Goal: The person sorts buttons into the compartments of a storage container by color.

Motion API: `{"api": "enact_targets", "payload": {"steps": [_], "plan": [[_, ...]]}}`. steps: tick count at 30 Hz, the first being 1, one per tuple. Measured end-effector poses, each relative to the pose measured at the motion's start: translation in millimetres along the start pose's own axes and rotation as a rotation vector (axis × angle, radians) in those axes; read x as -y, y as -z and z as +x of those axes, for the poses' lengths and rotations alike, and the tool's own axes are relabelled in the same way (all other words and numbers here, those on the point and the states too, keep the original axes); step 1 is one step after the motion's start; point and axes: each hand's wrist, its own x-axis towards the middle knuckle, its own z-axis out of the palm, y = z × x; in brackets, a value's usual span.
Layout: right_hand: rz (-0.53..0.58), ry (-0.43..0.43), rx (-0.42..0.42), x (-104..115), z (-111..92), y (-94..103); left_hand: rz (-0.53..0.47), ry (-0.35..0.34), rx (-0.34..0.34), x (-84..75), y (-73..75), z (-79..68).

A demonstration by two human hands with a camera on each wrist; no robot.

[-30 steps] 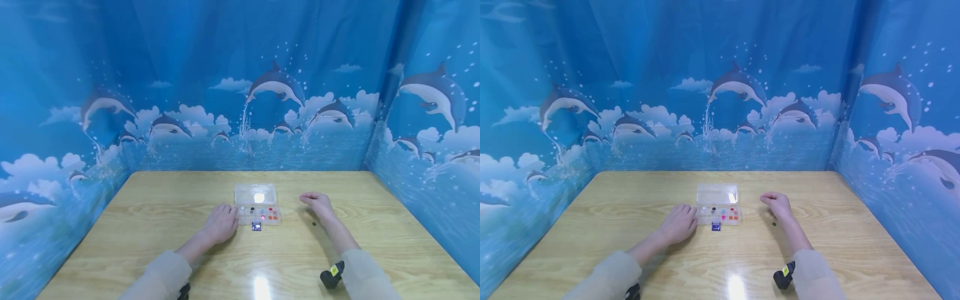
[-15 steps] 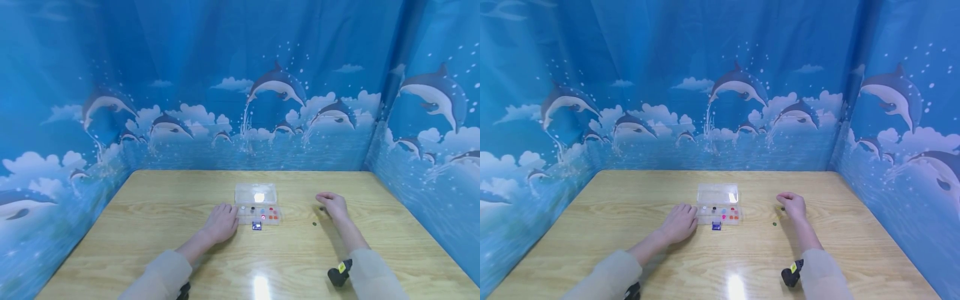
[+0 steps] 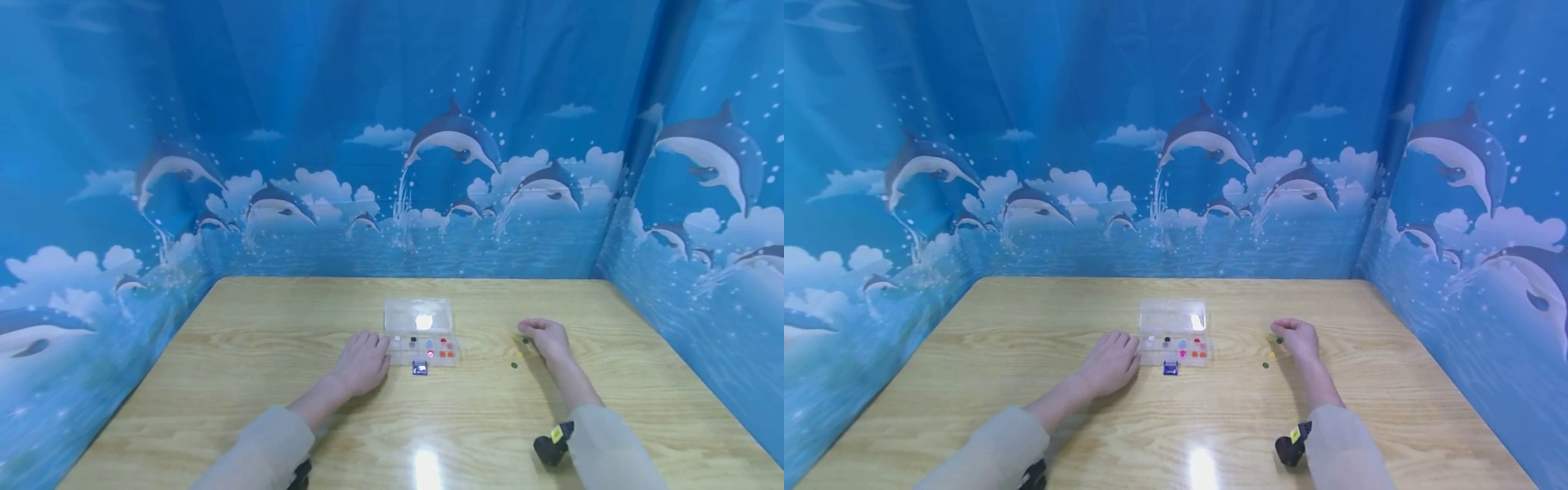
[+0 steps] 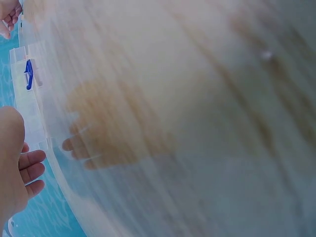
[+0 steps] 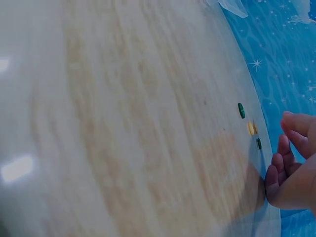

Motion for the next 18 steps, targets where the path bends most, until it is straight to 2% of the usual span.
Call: {"api": "enact_targets", "payload": {"steps": [18], "plan": [[-0.233,0.092,0.011,-13.3,3.8,0.3,-0.006,0.009,0.009,-0.8,0.8,0.8]]}}
